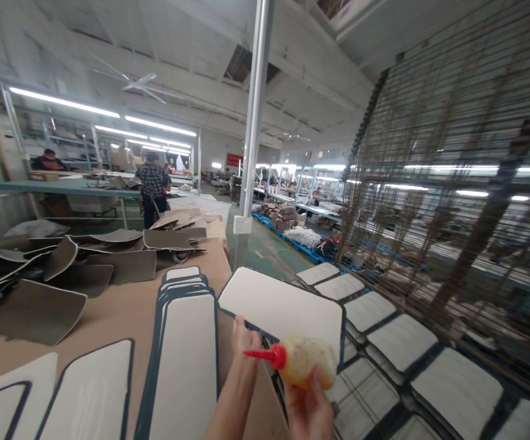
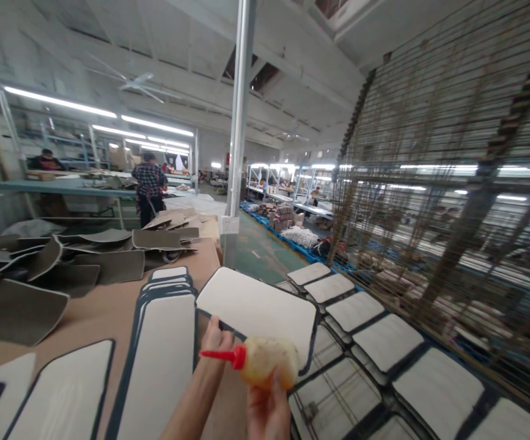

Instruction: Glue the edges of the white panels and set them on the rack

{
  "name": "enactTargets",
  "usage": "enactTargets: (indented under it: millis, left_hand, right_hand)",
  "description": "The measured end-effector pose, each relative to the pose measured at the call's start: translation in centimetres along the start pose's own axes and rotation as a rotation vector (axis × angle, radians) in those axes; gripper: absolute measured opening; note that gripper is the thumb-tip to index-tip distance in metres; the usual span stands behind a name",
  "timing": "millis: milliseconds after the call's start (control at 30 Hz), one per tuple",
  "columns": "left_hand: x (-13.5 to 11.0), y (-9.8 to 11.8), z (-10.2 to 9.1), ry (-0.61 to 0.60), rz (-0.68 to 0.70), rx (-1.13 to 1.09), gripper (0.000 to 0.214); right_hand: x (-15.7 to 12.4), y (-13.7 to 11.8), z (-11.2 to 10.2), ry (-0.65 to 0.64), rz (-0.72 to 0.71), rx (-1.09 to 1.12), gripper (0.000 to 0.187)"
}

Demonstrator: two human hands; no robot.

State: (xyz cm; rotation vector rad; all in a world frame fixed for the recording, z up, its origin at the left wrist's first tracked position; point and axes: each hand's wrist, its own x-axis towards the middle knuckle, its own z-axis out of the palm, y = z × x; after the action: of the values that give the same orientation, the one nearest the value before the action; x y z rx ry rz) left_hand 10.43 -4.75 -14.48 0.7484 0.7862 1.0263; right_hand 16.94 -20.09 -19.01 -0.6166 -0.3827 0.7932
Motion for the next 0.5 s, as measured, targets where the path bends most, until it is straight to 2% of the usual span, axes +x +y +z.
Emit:
enactTargets:
  millis: [100, 167, 200, 267, 333, 367, 433, 500]
  left_hand:
    - [-1.4, -0.8, 0.4, 0.179, 0.007, -0.217, 0.015]
    - [-2.4, -1.6, 0.1, 0.240, -0.012, -0.375, 0.018]
    - [-3.0, -2.3, -0.4, 0.210, -0.028, -0.408, 0.019]
    - [-4.4, -4.2, -2.2, 0.026, -0.064, -0.350, 0.027]
    - [-6.0, -6.2, -5.0, -0.185, -0.125, -0.198, 0.047]
    - [-6.6, -6.7, -6.6, -0.230, -0.147, -0.113, 0.055]
    - [-7.3, -5.9, -9.4, -0.314, -0.168, 0.087, 0.059]
    - [-6.8, -2.6, -10.7, -0.386, -0.053, 0.289, 0.051]
  right_hand:
    - [0.9, 0.0, 0.6, 0.073, -0.021, 0.084, 0.035]
    - [1.4, -0.2, 0.6, 0.110, -0.039, 0.117, 0.039]
    - [1.7, -0.3, 0.5, 0.126, -0.047, 0.130, 0.041]
    - [2.3, -0.7, 0.4, 0.151, -0.062, 0.146, 0.045]
    - [2.8, -1.2, 0.3, 0.166, -0.070, 0.150, 0.047]
    - [2.8, -1.4, 0.2, 0.170, -0.070, 0.149, 0.046]
    - [2.6, -1.8, 0.1, 0.162, -0.059, 0.143, 0.044]
    - [2.1, -2.0, -0.1, 0.133, -0.022, 0.143, 0.043]
